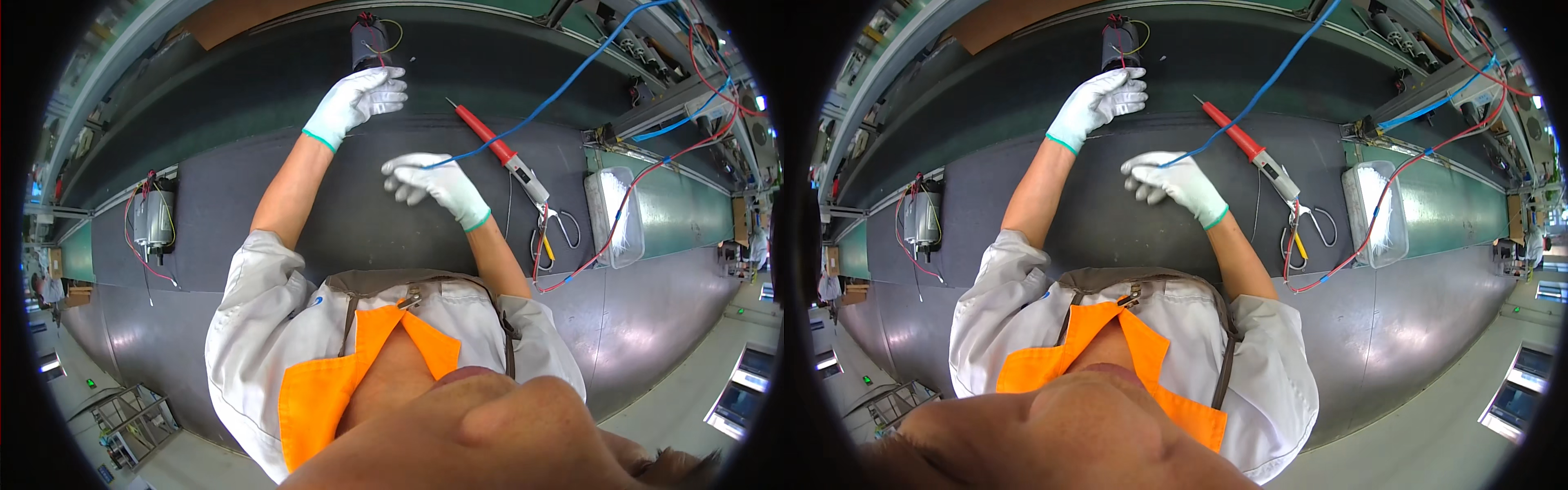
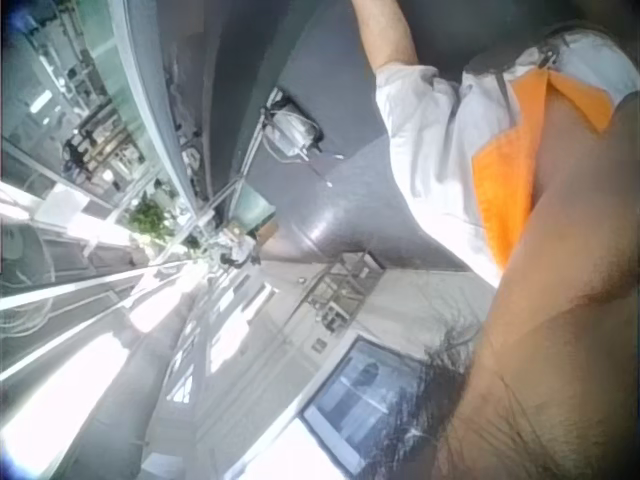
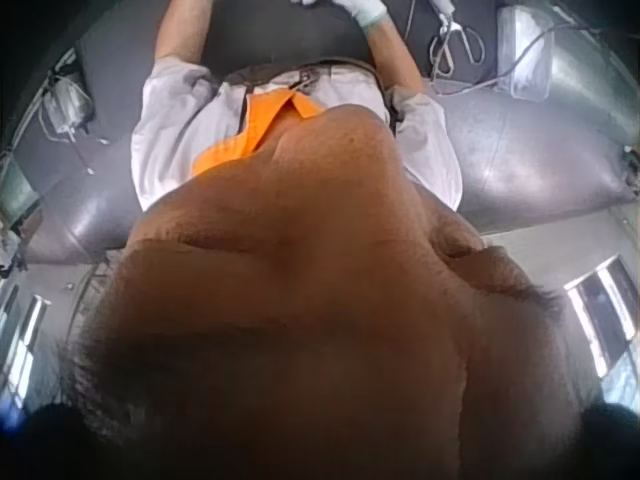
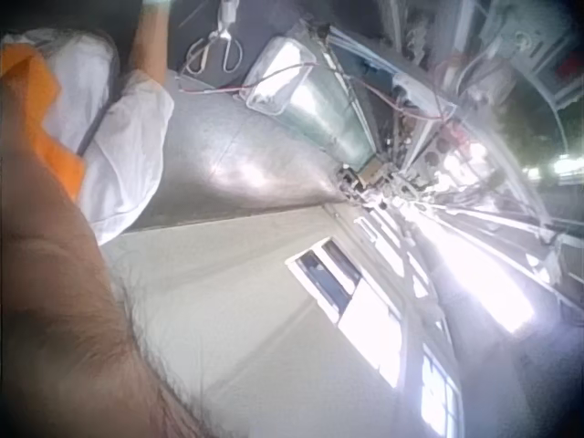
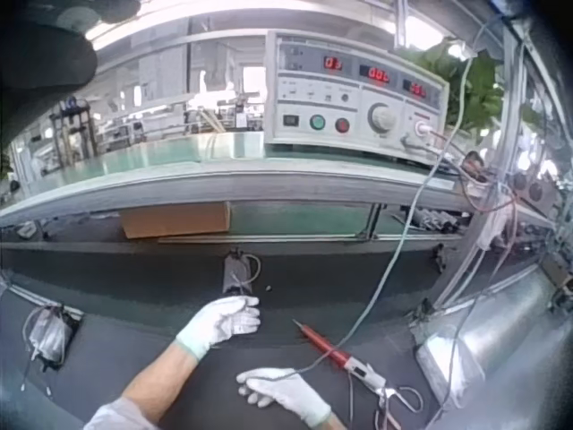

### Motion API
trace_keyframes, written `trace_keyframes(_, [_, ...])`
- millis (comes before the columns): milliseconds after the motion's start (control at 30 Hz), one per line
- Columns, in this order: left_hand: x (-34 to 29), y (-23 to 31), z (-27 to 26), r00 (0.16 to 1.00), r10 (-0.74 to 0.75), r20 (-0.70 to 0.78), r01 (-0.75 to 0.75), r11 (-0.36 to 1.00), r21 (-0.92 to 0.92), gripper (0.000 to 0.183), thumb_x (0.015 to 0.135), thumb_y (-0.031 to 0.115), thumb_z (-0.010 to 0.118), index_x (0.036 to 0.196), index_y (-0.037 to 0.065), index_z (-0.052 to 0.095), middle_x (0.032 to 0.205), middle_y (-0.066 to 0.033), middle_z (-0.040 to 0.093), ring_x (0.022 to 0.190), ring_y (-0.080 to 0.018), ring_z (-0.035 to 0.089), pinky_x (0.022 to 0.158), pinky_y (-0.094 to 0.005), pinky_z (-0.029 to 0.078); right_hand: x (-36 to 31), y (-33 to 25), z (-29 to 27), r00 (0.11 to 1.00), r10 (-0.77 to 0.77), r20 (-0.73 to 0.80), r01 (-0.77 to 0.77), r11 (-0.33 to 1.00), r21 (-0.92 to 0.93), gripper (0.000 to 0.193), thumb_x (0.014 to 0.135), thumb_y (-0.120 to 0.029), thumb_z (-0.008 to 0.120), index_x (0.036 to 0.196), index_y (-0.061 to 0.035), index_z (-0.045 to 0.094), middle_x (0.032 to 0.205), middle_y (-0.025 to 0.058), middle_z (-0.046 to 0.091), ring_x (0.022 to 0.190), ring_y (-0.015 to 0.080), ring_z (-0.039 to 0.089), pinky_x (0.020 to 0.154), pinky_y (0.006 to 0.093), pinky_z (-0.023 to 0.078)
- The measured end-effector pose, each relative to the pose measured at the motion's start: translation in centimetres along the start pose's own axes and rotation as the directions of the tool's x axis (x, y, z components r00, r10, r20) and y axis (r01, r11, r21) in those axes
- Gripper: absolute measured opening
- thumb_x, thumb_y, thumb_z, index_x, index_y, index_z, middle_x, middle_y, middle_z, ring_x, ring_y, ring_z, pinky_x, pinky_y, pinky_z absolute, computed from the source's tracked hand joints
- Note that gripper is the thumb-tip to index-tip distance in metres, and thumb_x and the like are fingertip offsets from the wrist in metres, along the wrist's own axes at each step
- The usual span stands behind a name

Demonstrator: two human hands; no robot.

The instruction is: The person assembles small cylindrical motors by stripping wires, twisting them together, and connecting them to a testing device. They use pliers to cut wires and a red probe to test the connections. The person also wipes the work surface with a cloth during the process.

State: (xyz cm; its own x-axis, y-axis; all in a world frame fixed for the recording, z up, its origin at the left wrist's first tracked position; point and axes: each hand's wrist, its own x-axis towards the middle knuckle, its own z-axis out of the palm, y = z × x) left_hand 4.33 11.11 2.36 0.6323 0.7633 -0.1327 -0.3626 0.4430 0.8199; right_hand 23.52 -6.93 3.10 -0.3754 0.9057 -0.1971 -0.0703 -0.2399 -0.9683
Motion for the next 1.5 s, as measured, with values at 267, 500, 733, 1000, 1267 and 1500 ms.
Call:
trace_keyframes(267, [0.7,-1.1,1.5,0.982,0.164,-0.097,-0.166,0.986,-0.012,0.039,0.103,0.025,0.061,0.128,-0.005,0.063,0.114,-0.0183,0.071,0.105,-0.0289,0.071,0.091,-0.0428,0.059,4.0,-3.3,-1.5,0.869,-0.374,-0.324,0.407,0.913,0.037,0.042,0.098,-0.01,0.058,0.137,0.0039,0.059,0.096,0.0097,0.074,0.079,0.0113,0.068,0.071,0.0238,0.052])
trace_keyframes(500, [1.0,-1.2,1.8,0.97,0.219,-0.104,-0.221,0.975,-0.002,0.037,0.104,0.024,0.059,0.126,-0.005,0.065,0.112,-0.018,0.072,0.097,-0.0257,0.072,0.085,-0.0395,0.058,7.8,-2.3,-2.4,0.818,-0.441,-0.369,0.493,0.868,0.054,0.062,0.101,-0.017,0.061,0.152,0.0075,0.036,0.091,0.0138,0.072,0.075,0.0149,0.069,0.068,0.0252,0.055])
trace_keyframes(733, [0.9,-1.0,1.5,0.971,0.227,-0.073,-0.227,0.974,0.01,0.037,0.104,0.025,0.059,0.125,-0.004,0.067,0.11,-0.0164,0.073,0.096,-0.0235,0.072,0.085,-0.0379,0.058,8.8,-1.8,-2.7,0.816,-0.453,-0.358,0.526,0.839,0.138,0.06,0.102,-0.014,0.06,0.152,0.0076,0.034,0.092,0.0132,0.071,0.075,0.0153,0.069,0.066,0.0249,0.055])
trace_keyframes(1000, [1.6,-1.5,0.9,0.97,0.239,-0.037,-0.238,0.971,0.022,0.036,0.104,0.024,0.058,0.125,-0.004,0.067,0.107,-0.0137,0.073,0.091,-0.0205,0.07,0.085,-0.0368,0.056,9.3,-1.6,-2.9,0.838,-0.403,-0.368,0.515,0.809,0.285,0.056,0.103,-0.01,0.057,0.152,0.0072,0.035,0.096,0.0143,0.069,0.074,0.016,0.068,0.065,0.0266,0.054])
trace_keyframes(1267, [1.3,-2.7,1.4,0.963,0.266,0.047,-0.265,0.964,-0.028,0.033,0.104,0.023,0.058,0.124,-0.002,0.068,0.104,-0.0104,0.072,0.09,-0.0168,0.068,0.083,-0.0343,0.054,10.3,-1.0,-2.9,0.832,-0.389,-0.395,0.544,0.711,0.445,0.052,0.103,-0.005,0.054,0.151,0.0054,0.036,0.102,0.0148,0.067,0.074,0.0167,0.065,0.062,0.0281,0.052])
trace_keyframes(1500, [2.8,-3.8,-0.2,0.991,0.115,0.064,-0.092,0.954,-0.285,0.039,0.103,0.026,0.057,0.126,-0.005,0.065,0.108,-0.0105,0.069,0.085,-0.0194,0.061,0.078,-0.0339,0.05,9.0,-1.5,-3.1,0.864,-0.328,-0.382,0.431,0.874,0.225,0.058,0.097,-0.017,0.066,0.147,0.0012,0.045,0.108,0.0086,0.067,0.085,0.0154,0.07,0.07,0.03,0.058])
